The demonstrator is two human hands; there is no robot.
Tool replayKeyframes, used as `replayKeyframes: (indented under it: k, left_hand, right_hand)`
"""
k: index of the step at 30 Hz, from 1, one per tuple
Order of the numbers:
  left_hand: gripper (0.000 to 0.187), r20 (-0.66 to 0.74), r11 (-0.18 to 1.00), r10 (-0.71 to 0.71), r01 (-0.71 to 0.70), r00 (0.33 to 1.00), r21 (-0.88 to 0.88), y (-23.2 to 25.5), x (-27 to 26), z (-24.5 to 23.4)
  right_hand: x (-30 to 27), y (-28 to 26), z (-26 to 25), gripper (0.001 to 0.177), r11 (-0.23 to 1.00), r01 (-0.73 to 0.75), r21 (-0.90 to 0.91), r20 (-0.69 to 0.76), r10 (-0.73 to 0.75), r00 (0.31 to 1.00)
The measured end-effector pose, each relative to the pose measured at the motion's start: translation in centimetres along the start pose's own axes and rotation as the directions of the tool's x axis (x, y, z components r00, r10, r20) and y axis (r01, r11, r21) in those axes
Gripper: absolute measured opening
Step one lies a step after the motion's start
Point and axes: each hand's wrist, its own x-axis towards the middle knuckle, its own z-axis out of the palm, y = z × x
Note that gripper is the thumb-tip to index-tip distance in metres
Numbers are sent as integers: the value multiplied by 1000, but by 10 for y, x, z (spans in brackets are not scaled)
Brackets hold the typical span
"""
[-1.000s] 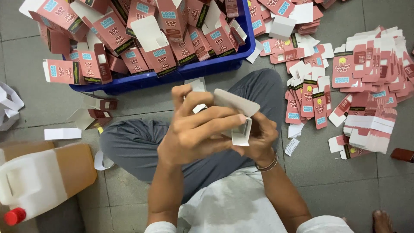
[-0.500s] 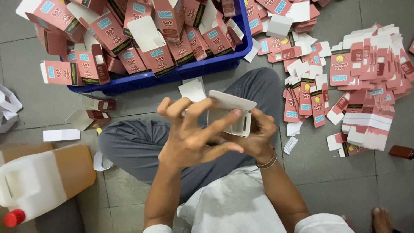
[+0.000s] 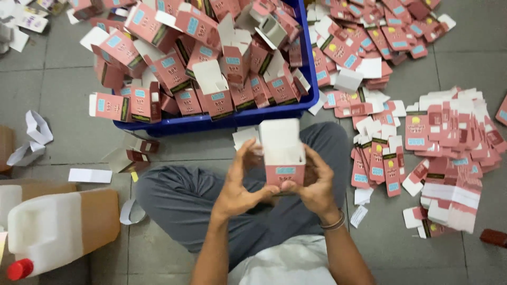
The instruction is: Folding flat cardboard templates into small product boxes while sitting on the floor.
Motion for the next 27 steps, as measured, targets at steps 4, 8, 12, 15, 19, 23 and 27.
replayKeyframes:
  k: [4,8,12,15,19,23,27]
  left_hand:
    - [105,13,970,-108,108,994,-217,-27,-16,10]
    - [95,-135,893,-209,132,969,-431,-54,-15,12]
    - [78,-513,968,-155,27,844,-248,-57,56,1]
    - [72,-755,954,285,-247,591,168,-54,227,-28]
    - [47,-795,991,83,37,601,131,44,288,-28]
    - [28,-584,927,166,78,794,368,34,211,-14]
    - [24,-412,914,58,118,909,389,-49,110,4]
  right_hand:
    - [-4,10,-4,99,995,-100,14,87,98,991]
    - [-8,33,-25,99,983,-158,98,34,155,987]
    - [-11,61,-50,62,982,-185,-40,-137,178,975]
    - [-12,63,-52,56,968,-242,-73,-176,226,958]
    - [-16,85,-60,53,955,-293,-50,-148,283,948]
    - [-16,79,-64,40,936,-334,-114,-140,318,938]
    - [-24,74,-80,30,918,-298,-260,-331,205,921]
